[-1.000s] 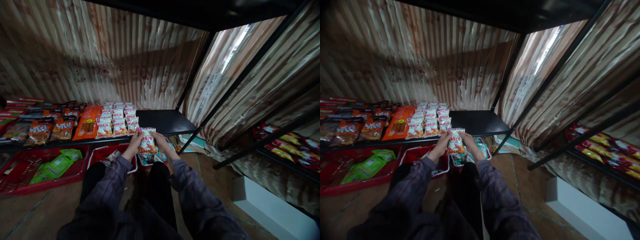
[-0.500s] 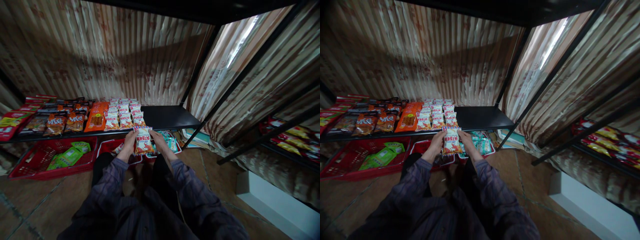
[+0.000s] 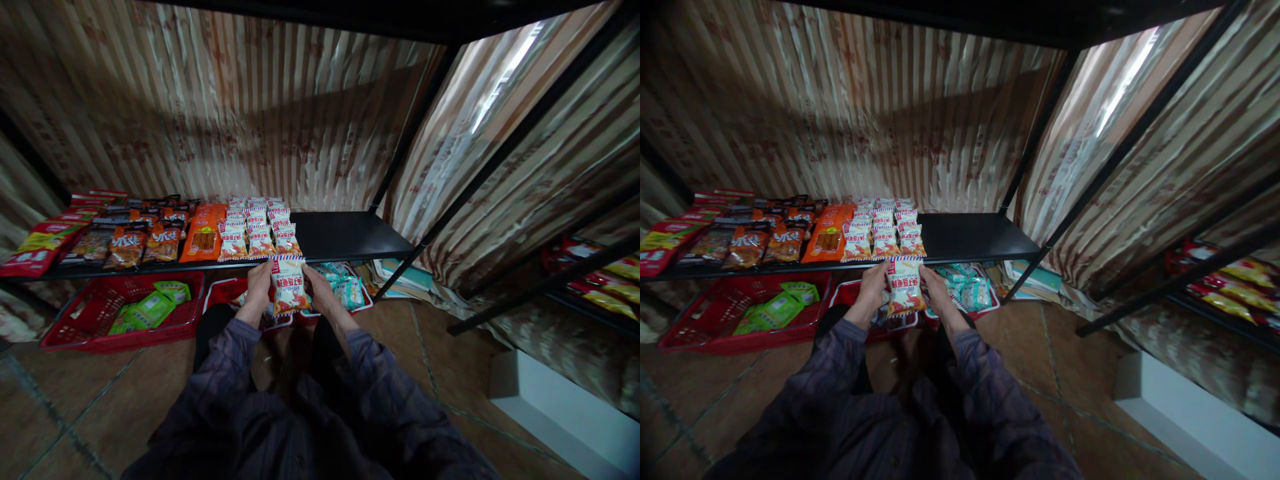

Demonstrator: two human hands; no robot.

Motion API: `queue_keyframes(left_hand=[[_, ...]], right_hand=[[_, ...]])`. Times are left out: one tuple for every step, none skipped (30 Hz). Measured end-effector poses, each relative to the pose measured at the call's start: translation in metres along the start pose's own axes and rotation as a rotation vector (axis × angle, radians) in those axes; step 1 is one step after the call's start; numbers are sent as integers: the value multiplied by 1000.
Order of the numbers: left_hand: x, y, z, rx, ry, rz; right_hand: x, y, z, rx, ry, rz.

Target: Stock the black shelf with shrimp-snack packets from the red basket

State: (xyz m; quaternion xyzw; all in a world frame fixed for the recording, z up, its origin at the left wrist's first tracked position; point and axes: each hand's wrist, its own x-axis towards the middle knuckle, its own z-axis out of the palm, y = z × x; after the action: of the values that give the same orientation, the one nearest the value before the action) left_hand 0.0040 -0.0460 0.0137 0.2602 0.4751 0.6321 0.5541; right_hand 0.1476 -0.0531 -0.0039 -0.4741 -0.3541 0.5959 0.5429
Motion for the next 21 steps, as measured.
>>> queue_keyframes(left_hand=[[1,1,0,-30,34,1],[3,3,1,-55,69,0],[5,5,1,-74,105,-1],[7,7,1,-89,139,-1],[9,8,1,-101,169,-1],[11,10,1,-111,193,1],[13,11,1,-119,209,4],[15,12,1,-127,221,8],[17,13,2,-134,233,12],[19,13,2,-137,245,15],[21,12,3,-136,255,17],[23,12,4,-135,264,18],[24,11,5,-136,272,19],[26,11,5,-138,278,21],[27,10,6,-139,286,22],[28,10,6,-140,298,23],[29,10,6,-140,314,23],[29,10,6,-140,329,20],[30,10,5,-141,339,11],[31,11,4,-145,332,-4],[32,11,3,-148,302,-24]], right_hand=[[-4,1,0,1,-39,12],[-8,4,0,7,-75,26],[-13,7,0,16,-102,43],[-18,10,0,31,-119,62],[-23,15,1,50,-125,84],[-29,20,2,73,-132,108],[-34,25,3,100,-139,130],[-38,30,5,130,-142,148],[-41,35,8,157,-143,163],[-44,39,11,180,-140,178],[-45,43,14,197,-134,187],[-46,45,17,209,-123,191],[-46,47,20,217,-103,187],[-45,48,23,220,-81,180],[-43,48,25,218,-57,167],[-42,49,27,213,-33,150],[-41,49,29,202,-15,131],[-40,49,30,190,-2,111],[-40,49,31,177,8,86],[-40,49,31,164,13,58],[-41,48,31,152,19,29]])
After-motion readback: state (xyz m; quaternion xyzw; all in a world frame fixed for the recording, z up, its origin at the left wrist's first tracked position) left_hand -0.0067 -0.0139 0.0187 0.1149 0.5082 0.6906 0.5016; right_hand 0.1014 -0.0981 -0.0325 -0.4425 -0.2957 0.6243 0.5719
